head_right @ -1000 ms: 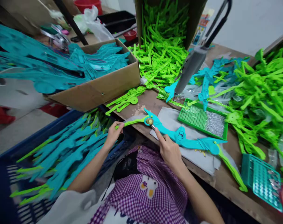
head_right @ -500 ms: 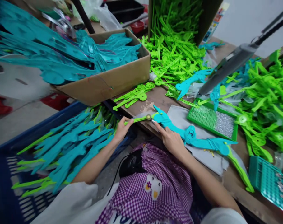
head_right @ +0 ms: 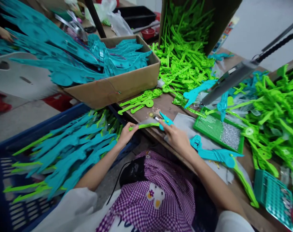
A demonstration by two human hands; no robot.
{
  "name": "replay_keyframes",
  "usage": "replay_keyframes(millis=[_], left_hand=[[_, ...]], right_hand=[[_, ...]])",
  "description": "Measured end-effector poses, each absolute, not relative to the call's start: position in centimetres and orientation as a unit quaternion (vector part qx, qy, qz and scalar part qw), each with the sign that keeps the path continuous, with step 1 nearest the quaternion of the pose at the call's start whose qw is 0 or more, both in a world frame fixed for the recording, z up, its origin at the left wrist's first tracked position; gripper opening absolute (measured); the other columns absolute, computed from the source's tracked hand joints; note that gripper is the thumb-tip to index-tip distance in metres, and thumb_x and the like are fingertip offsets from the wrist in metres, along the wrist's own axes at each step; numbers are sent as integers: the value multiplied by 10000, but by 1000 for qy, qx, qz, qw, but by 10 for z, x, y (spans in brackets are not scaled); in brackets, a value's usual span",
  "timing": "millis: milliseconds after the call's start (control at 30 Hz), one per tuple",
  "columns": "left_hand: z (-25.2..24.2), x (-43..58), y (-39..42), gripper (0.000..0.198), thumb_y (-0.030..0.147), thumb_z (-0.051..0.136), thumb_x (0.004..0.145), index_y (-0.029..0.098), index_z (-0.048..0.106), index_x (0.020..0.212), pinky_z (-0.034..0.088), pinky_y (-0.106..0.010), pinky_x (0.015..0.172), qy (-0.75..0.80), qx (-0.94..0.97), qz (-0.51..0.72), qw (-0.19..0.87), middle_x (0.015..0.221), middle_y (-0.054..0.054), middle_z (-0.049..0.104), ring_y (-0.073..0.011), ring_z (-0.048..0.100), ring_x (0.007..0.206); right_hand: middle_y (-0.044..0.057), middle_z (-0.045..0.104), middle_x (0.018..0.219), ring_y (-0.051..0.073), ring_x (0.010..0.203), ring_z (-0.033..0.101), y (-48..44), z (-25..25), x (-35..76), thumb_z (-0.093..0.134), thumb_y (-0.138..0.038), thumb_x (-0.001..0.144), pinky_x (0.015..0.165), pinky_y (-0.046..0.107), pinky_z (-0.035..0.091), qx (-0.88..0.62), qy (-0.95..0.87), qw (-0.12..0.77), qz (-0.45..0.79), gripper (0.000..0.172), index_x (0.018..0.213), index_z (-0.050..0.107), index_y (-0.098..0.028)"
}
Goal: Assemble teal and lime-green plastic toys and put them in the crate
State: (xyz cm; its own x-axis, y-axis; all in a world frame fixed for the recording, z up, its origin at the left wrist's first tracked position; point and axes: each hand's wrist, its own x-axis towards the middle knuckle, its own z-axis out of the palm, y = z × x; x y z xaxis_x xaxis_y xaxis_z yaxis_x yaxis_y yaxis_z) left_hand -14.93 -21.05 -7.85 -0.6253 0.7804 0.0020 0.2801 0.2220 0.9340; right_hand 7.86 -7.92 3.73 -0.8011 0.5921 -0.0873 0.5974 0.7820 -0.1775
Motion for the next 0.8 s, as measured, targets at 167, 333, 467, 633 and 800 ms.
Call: replay_keyframes(millis=[167,333,467,633,800], left_hand=[[-70,-145,-221,382,391,674,779,189,554,1081,473,-252,710,724,391,543,166,942,-26,634,-141,602,781],[-25,-149,-217,341,422,754,676,160,643,865,483,-252,611,722,384,561,127,792,-22,687,-144,617,662],[23,-153,-195,326,387,798,588,155,622,734,430,-222,520,693,401,590,105,679,3,654,-114,565,563],[43,-160,-170,304,345,804,561,168,597,698,393,-219,509,667,434,602,72,641,37,572,-100,520,555],[18,-171,-163,333,323,805,517,177,557,684,397,-232,549,619,415,665,42,673,38,553,-101,509,579]], right_hand=[[103,664,934,241,793,621,-14,34,75,299,-308,981,638,305,416,402,916,-12,-19,505,1485,327,-320],[144,637,1125,272,927,630,0,45,80,321,-411,977,742,372,479,364,930,-21,-41,481,1421,452,-279],[116,622,1229,273,1050,620,-30,73,126,339,-426,980,843,390,505,365,917,-126,-104,461,1358,527,-239],[111,626,1217,265,1095,611,-76,64,185,382,-419,974,894,406,511,403,891,-173,-113,440,1345,531,-235],[168,494,1389,327,1273,477,-98,30,185,497,-395,928,1025,491,430,404,902,-147,-29,563,1445,396,-195]])
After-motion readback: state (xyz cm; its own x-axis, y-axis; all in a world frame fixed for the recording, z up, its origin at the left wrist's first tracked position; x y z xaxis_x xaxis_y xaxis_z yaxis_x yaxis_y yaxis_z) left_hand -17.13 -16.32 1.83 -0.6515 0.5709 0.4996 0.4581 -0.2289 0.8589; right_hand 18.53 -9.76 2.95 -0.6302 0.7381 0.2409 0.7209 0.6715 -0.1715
